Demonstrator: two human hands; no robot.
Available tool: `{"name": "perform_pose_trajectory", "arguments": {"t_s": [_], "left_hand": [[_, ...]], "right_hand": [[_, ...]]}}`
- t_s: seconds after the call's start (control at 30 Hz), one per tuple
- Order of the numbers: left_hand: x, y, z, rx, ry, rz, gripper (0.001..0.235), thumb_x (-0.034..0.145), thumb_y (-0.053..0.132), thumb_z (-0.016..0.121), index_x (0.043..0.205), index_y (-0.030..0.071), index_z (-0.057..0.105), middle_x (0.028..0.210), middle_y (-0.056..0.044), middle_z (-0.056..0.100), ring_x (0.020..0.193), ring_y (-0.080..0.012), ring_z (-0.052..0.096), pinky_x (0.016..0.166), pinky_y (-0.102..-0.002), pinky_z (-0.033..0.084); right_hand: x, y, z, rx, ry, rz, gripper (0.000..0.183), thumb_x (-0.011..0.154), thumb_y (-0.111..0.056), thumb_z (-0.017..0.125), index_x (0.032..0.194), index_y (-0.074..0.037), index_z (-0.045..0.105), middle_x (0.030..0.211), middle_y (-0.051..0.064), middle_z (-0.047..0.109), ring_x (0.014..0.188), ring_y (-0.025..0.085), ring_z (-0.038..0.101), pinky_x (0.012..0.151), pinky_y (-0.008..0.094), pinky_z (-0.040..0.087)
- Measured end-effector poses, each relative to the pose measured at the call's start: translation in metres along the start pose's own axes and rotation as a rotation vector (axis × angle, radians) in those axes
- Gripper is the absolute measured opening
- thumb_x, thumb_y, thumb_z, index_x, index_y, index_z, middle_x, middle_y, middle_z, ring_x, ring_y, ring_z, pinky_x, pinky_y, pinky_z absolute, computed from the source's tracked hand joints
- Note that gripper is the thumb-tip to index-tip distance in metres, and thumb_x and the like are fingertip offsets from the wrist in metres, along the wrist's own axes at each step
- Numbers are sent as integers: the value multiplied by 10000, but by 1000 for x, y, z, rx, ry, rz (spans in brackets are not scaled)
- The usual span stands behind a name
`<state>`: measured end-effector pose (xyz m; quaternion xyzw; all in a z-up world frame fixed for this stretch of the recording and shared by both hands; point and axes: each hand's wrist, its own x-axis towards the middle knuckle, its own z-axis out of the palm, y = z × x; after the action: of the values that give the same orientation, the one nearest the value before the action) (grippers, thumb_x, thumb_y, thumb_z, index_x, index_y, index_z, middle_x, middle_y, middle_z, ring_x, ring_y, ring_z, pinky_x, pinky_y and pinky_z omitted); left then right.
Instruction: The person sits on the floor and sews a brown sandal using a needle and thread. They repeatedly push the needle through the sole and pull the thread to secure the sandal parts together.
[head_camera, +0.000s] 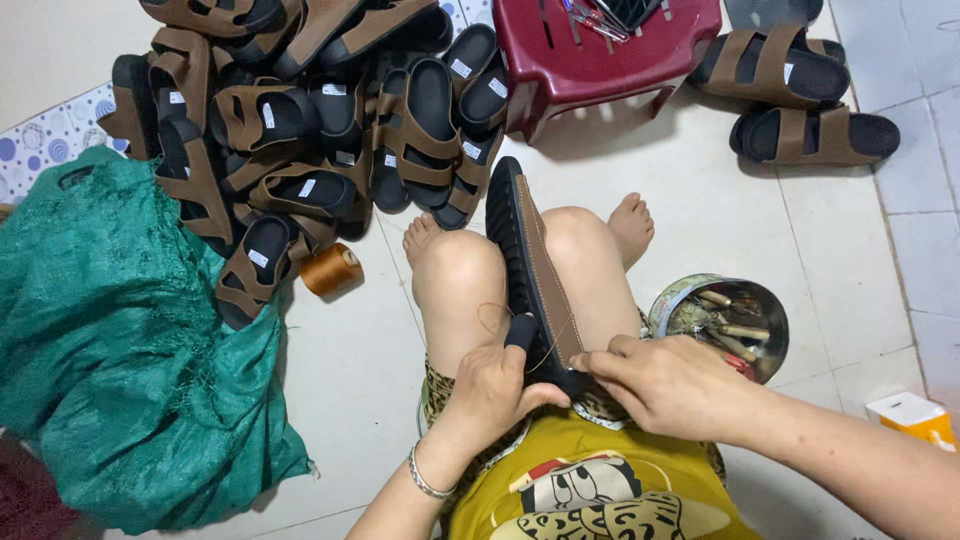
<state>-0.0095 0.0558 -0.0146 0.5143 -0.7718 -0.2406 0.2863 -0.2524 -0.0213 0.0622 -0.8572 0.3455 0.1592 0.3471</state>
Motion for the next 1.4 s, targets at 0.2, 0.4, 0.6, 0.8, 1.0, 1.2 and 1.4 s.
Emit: {"name": "perform_pose_trajectory", "arguments": {"t_s": [0.2,0.4,0.6,0.8,1.0,1.2,1.4], "left_hand": [[5,-3,-1,-23,-32,2,753,788,579,803,1034,-57,484,668,-111,553,576,-322,567,542,-461,463],[5,-2,-6,-7,67,-15,713,736,671,757,782,30,449,630,-122,553,565,-333,577,518,-472,468],[29,-4,-72,100,582,265,492,1080,359,473,1178,-110,585,997,-253,720,828,-381,743,668,-449,641],[73,96,-111,-401,468,611,443,1094,259,542,822,-91,567,665,-145,517,558,-293,565,491,-413,472],[64,54,-90,-495,-12,47,906,880,542,675,1514,26,285,1463,-192,467,993,-238,696,851,-402,591],[25,-122,-61,-731,646,-795,480,1071,132,437,698,56,731,712,-114,750,764,-262,753,1008,-443,545],[-65,-160,-185,437,305,-1244,471,1064,409,514,1208,-36,568,1177,-312,597,1033,-589,619,878,-692,473]], "right_hand": [[22,-23,4,-46,54,-22,222,1050,-379,454,1033,-158,474,903,109,643,620,444,665,495,620,510],[21,-15,-4,48,87,16,243,1027,-434,475,979,-197,475,844,73,700,701,422,674,577,570,511],[7,-34,-35,-139,705,-258,501,967,-263,655,1398,-52,512,1061,134,736,812,318,705,631,434,561],[20,-61,-45,422,614,-627,277,1048,-204,432,1042,6,612,953,144,665,796,289,672,724,366,575],[-12,-85,-89,806,559,-713,327,1072,-180,388,872,-20,591,747,66,649,654,200,642,648,306,570],[-47,-90,-81,1006,828,-689,278,1053,-200,486,848,-95,642,759,21,696,623,140,698,608,294,660],[-32,-62,-58,1046,764,-383,290,1026,-100,487,847,47,662,725,128,675,592,182,648,573,272,568]]}}
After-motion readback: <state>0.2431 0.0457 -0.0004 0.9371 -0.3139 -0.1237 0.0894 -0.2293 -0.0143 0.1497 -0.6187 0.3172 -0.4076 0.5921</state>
